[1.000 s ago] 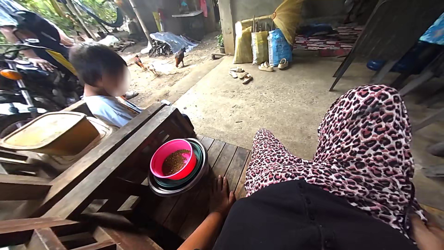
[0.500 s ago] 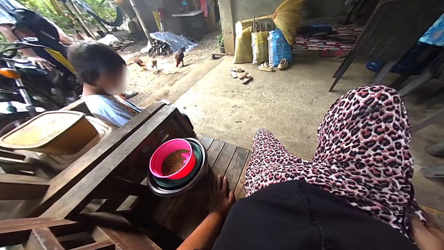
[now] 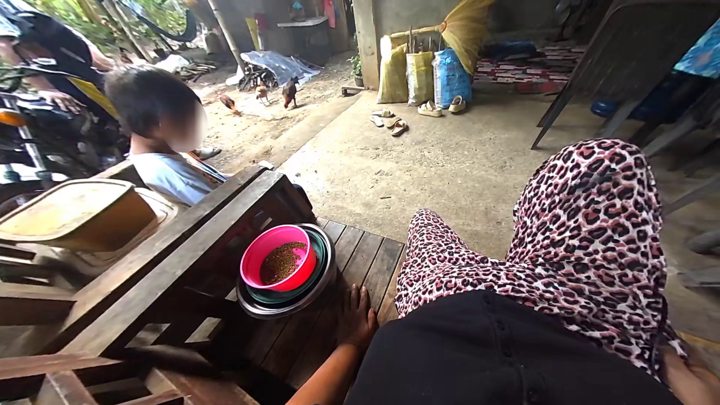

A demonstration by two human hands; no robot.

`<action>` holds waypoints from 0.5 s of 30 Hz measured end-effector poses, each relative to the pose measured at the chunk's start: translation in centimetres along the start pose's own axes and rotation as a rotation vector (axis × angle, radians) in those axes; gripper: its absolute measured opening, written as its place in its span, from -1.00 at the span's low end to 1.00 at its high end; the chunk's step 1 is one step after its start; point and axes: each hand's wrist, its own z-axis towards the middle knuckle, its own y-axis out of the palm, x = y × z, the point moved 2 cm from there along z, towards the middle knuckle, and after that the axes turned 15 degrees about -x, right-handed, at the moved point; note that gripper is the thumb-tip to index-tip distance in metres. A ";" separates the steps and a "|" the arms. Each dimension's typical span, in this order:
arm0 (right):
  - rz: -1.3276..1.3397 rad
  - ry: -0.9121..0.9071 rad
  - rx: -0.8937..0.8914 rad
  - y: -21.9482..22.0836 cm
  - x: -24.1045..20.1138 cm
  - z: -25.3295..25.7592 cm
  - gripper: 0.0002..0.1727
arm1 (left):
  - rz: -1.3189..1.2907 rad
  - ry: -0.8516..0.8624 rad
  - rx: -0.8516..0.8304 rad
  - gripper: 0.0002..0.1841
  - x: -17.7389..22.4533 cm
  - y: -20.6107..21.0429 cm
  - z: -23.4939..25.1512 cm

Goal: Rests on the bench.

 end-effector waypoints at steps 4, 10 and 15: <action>0.012 -0.023 0.007 0.0 0.3 0.2 -0.51 | -0.045 -0.046 -0.174 -0.30 1.4 -3.0 -0.9; 0.029 0.000 -0.001 0.1 0.0 0.0 -0.51 | 0.000 -0.026 -0.076 -0.20 0.4 -1.0 -0.2; 0.018 0.004 -0.003 0.1 -0.1 -0.2 -0.50 | 0.014 0.001 0.036 -0.17 -0.4 0.7 0.5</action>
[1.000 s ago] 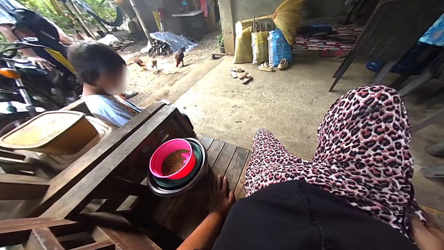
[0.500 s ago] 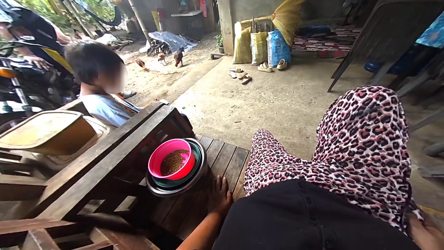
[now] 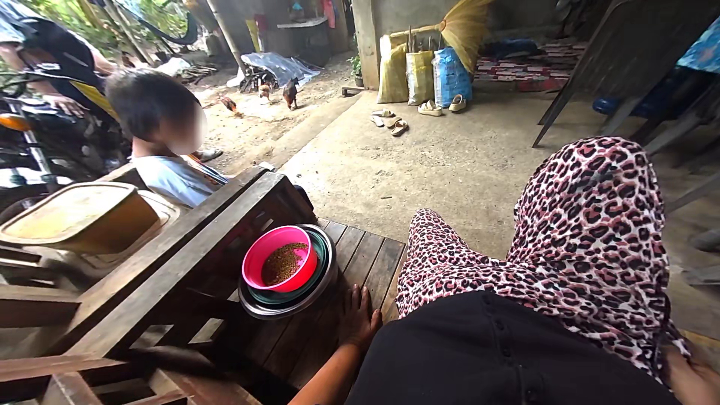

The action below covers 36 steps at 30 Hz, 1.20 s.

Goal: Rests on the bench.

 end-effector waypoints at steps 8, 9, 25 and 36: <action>-0.004 -0.009 0.004 -0.2 0.9 0.7 -0.49 | -0.011 0.004 0.013 -0.18 0.0 0.2 0.1; -0.003 -0.011 0.003 -0.2 0.9 0.7 -0.49 | -0.012 -0.004 -0.004 -0.18 0.0 0.1 0.0; 0.004 -0.023 0.016 -0.2 1.3 0.9 -0.51 | 0.005 0.001 0.042 -0.11 -0.3 0.9 0.3; -0.002 -0.031 0.022 -0.2 1.4 0.9 -0.50 | 0.003 0.018 0.073 -0.14 -0.2 0.8 0.3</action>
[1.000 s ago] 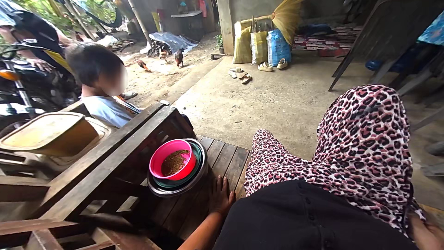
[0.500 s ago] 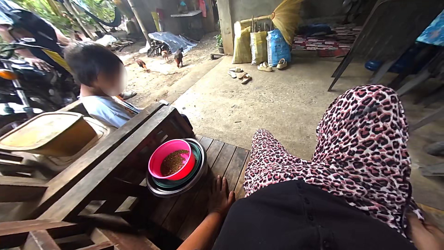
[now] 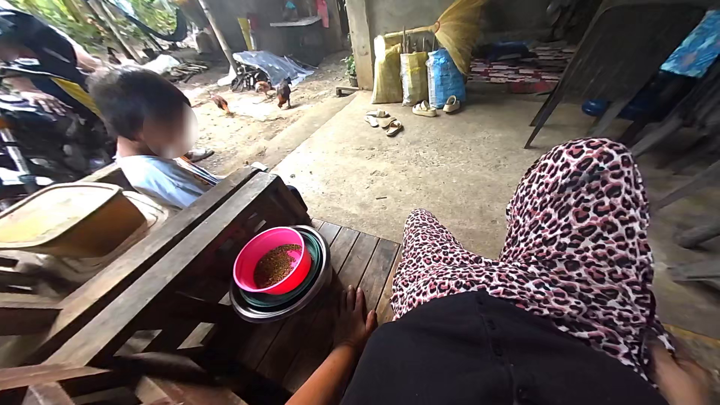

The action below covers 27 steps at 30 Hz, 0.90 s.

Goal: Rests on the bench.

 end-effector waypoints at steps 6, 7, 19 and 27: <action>0.020 0.007 -0.001 0.1 -0.1 -0.1 -0.49 | -0.009 0.004 0.011 -0.13 -0.1 0.1 -0.1; 0.025 0.009 0.002 0.1 -0.1 -0.1 -0.49 | -0.005 0.005 0.021 -0.13 -0.2 0.2 0.0; 0.028 -0.013 0.007 0.0 0.3 0.1 -0.50 | 0.016 0.014 0.050 -0.13 -0.3 0.2 0.0; 0.029 0.002 0.012 0.1 0.1 0.0 -0.51 | -0.029 -0.002 -0.017 -0.14 0.5 -1.2 -0.4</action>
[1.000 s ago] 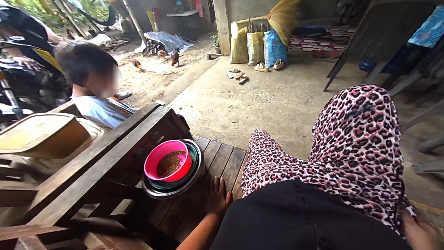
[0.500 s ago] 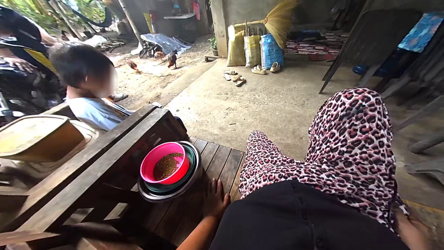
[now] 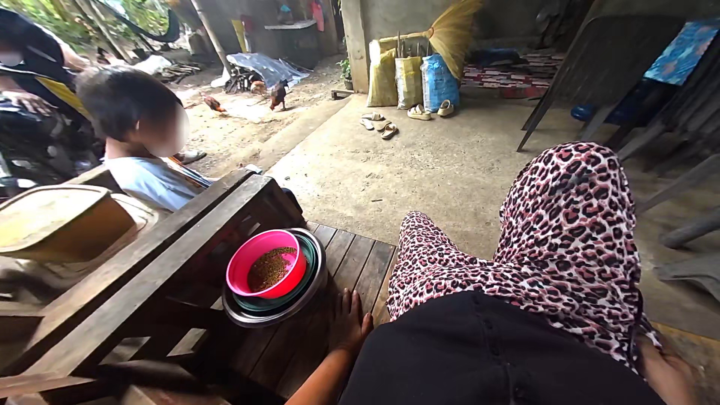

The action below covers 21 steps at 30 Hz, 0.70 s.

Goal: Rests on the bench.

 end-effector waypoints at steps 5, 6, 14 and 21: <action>0.013 -0.005 -0.007 0.1 -0.3 -0.2 -0.52 | -0.030 -0.063 -0.214 -0.21 1.6 -3.3 -0.8; 0.015 -0.006 -0.005 0.1 -0.3 -0.2 -0.51 | -0.034 -0.063 -0.213 -0.21 1.6 -3.3 -0.8; 0.005 0.009 -0.002 0.0 -0.1 -0.1 -0.51 | 0.000 0.001 -0.041 -0.15 0.0 -0.2 0.0; 0.018 -0.002 -0.001 -0.1 0.1 0.0 -0.51 | 0.020 0.011 0.032 -0.13 -0.2 0.5 0.2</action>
